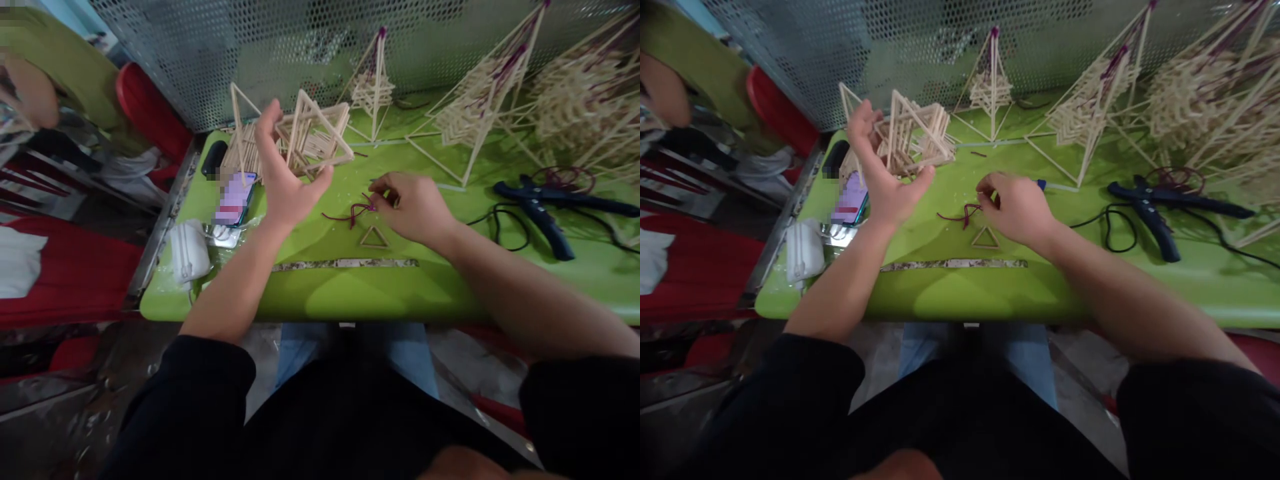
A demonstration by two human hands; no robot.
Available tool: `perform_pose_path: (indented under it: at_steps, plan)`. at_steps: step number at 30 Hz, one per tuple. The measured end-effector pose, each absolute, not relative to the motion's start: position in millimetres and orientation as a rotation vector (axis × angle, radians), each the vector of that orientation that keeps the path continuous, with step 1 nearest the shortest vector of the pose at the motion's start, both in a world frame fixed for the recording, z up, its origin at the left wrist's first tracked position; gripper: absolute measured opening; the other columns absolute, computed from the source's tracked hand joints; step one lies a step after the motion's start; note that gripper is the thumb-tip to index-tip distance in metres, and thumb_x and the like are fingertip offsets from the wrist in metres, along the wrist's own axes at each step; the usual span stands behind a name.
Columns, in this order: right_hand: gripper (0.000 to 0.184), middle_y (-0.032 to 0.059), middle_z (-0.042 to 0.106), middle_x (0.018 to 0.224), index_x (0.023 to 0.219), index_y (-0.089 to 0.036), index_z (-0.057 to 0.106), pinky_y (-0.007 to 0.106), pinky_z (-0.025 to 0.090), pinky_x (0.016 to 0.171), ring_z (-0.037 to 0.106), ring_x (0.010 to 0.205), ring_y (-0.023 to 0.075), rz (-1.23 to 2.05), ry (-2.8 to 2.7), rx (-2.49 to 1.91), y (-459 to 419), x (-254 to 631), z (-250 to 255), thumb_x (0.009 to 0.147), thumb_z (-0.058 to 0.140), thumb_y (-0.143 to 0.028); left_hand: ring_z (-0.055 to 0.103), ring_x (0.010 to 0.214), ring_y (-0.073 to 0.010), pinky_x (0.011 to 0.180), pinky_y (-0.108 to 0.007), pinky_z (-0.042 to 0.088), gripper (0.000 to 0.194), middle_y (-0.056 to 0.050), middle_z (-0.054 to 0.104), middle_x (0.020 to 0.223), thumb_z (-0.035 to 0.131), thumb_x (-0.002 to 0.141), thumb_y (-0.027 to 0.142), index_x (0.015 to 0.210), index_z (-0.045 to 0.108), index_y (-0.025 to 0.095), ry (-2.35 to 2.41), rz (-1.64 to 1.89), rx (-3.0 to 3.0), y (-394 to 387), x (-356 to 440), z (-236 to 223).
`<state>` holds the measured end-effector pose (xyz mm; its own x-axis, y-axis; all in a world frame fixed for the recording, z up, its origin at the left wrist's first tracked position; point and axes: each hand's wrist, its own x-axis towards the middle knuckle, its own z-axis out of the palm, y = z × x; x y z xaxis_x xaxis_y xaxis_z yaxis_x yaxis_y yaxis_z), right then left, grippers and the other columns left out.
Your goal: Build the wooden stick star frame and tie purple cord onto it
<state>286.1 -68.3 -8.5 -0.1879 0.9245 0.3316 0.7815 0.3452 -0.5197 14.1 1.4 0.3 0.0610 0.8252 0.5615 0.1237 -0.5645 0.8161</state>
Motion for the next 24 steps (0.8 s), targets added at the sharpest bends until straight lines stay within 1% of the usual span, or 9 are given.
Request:
perform_pose_path:
  at_steps: [2, 5, 8, 11, 13, 16, 18, 21, 24]
  plan:
    - [0.019, 0.0117, 0.085, 0.112, 0.116, -0.022, 0.08, 0.044, 0.062, 0.078, 0.077, 0.081, 0.0264, 0.399, -1.838, -1.394, -71, 285, -6, 0.101, 0.076, -0.033, 0.0, 0.19, -0.0376, 0.154, -0.062, 0.028, 0.13, 0.001, 0.028, 0.194, 0.101, 0.08, 0.06, 0.182, 0.021, 0.046, 0.96, 1.581, 1.766, 1, 18, 0]
    - [0.032, 0.0116, 0.081, 0.134, 0.122, -0.025, 0.075, 0.038, 0.059, 0.062, 0.075, 0.074, 0.0201, 0.656, -1.584, -1.242, -71, 284, -2, 0.099, 0.085, -0.045, -0.005, 0.19, -0.0359, 0.155, -0.064, 0.024, 0.134, 0.0, 0.035, 0.19, 0.1, 0.08, 0.063, 0.182, 0.014, 0.048, 0.953, 1.499, 1.785, -4, 21, 0]
    - [0.046, 0.0104, 0.08, 0.142, 0.126, -0.028, 0.074, 0.035, 0.061, 0.055, 0.075, 0.07, 0.0173, 0.877, -1.447, -1.082, -69, 284, 2, 0.099, 0.088, -0.062, 0.003, 0.189, -0.0339, 0.153, -0.063, 0.026, 0.132, -0.001, 0.04, 0.188, 0.098, 0.081, 0.066, 0.181, 0.013, 0.049, 0.839, 1.49, 1.868, -10, 22, -1]
    - [0.062, 0.0089, 0.083, 0.13, 0.127, -0.029, 0.074, 0.037, 0.065, 0.055, 0.073, 0.066, 0.0172, 0.966, -1.391, -0.993, -67, 283, 6, 0.094, 0.088, -0.08, 0.03, 0.18, -0.0367, 0.149, -0.064, 0.034, 0.122, -0.002, 0.04, 0.187, 0.097, 0.08, 0.07, 0.176, 0.024, 0.051, 0.691, 1.56, 2.016, -11, 24, -4]
    - [0.068, 0.0069, 0.083, 0.117, 0.12, -0.029, 0.075, 0.036, 0.065, 0.054, 0.071, 0.063, 0.0166, 0.972, -1.4, -0.945, -67, 282, 8, 0.089, 0.089, -0.088, 0.042, 0.173, -0.0395, 0.145, -0.066, 0.04, 0.12, -0.003, 0.042, 0.183, 0.095, 0.078, 0.077, 0.175, 0.028, 0.055, 0.592, 1.553, 2.103, -10, 26, -7]
    - [0.068, 0.002, 0.074, 0.084, 0.099, -0.028, 0.073, 0.033, 0.061, 0.051, 0.065, 0.058, 0.016, 0.919, -1.445, -0.905, -70, 280, 9, 0.087, 0.087, -0.093, 0.039, 0.175, -0.0459, 0.141, -0.069, 0.043, 0.132, -0.005, 0.041, 0.181, 0.091, 0.072, 0.092, 0.179, 0.023, 0.055, 0.521, 1.466, 2.159, -9, 28, -9]
    - [0.07, 0.0005, 0.067, 0.073, 0.089, -0.028, 0.068, 0.033, 0.061, 0.051, 0.063, 0.057, 0.0167, 0.876, -1.468, -0.928, -72, 279, 11, 0.088, 0.083, -0.096, 0.033, 0.179, -0.0491, 0.141, -0.068, 0.044, 0.138, -0.008, 0.039, 0.183, 0.092, 0.069, 0.095, 0.181, 0.021, 0.053, 0.601, 1.39, 2.123, -14, 29, -7]
    - [0.074, 0.0025, 0.07, 0.075, 0.086, -0.029, 0.066, 0.036, 0.063, 0.053, 0.064, 0.06, 0.0181, 0.821, -1.485, -1.022, -75, 282, 14, 0.088, 0.077, -0.102, 0.028, 0.182, -0.0489, 0.142, -0.066, 0.043, 0.137, -0.01, 0.04, 0.184, 0.096, 0.071, 0.086, 0.181, 0.023, 0.052, 0.741, 1.296, 1.983, -25, 31, 1]
    - [0.074, 0.0038, 0.071, 0.076, 0.088, -0.029, 0.068, 0.039, 0.06, 0.053, 0.063, 0.059, 0.0195, 0.745, -1.467, -1.109, -72, 289, 16, 0.09, 0.074, -0.103, 0.031, 0.18, -0.0484, 0.142, -0.067, 0.043, 0.136, -0.008, 0.042, 0.182, 0.099, 0.068, 0.079, 0.179, 0.026, 0.053, 0.759, 1.29, 1.9, -31, 32, 8]
